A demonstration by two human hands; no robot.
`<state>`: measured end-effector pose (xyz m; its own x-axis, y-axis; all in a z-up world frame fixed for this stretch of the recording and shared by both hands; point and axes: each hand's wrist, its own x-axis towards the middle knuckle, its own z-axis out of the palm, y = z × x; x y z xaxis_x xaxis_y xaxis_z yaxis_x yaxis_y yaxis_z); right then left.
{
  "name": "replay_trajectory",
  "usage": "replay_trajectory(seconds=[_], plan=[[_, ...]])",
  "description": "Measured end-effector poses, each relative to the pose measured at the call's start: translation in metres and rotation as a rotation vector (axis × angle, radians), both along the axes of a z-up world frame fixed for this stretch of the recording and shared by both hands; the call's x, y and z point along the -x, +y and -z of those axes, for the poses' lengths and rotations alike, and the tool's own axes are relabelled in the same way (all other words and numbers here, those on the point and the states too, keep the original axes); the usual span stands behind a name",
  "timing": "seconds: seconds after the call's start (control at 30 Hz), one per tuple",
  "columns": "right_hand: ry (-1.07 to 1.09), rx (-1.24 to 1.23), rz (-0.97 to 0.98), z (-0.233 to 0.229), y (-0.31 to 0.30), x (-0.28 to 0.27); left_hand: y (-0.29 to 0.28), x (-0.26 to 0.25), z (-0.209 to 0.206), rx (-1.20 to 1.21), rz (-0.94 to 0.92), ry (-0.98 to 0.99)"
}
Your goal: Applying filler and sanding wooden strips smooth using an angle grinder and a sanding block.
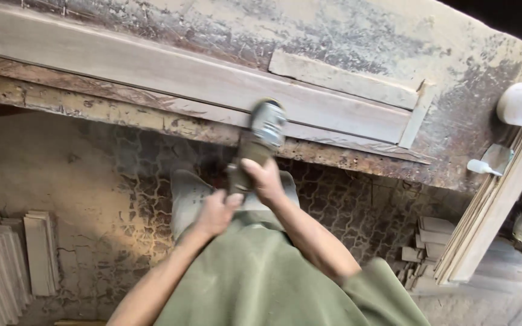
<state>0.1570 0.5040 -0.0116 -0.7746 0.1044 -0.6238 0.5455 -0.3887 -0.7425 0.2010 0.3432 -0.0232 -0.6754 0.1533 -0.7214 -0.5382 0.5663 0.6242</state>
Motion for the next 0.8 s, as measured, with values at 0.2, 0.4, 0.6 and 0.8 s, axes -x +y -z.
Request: replay_trajectory(seconds=[0.2,0.4,0.6,0.8], plan=[[-0.049,-0.156,0.193,-0.019,0.092,-0.051,0.087,0.010,-0.020,-0.196,0.180,0.145],[0.083,-0.389,-0.409,-0.068,0.094,-0.004,0.102,0.080,-0.104,-0.119,-0.147,0.067],[0.423,-0.795,-0.670,0.019,0.217,0.040,0.084,0.068,-0.105,-0.326,-0.658,0.273],[0.223,-1.408,-0.881,0.049,0.321,0.063,0.107,0.030,-0.117,-0.065,-0.725,0.409]])
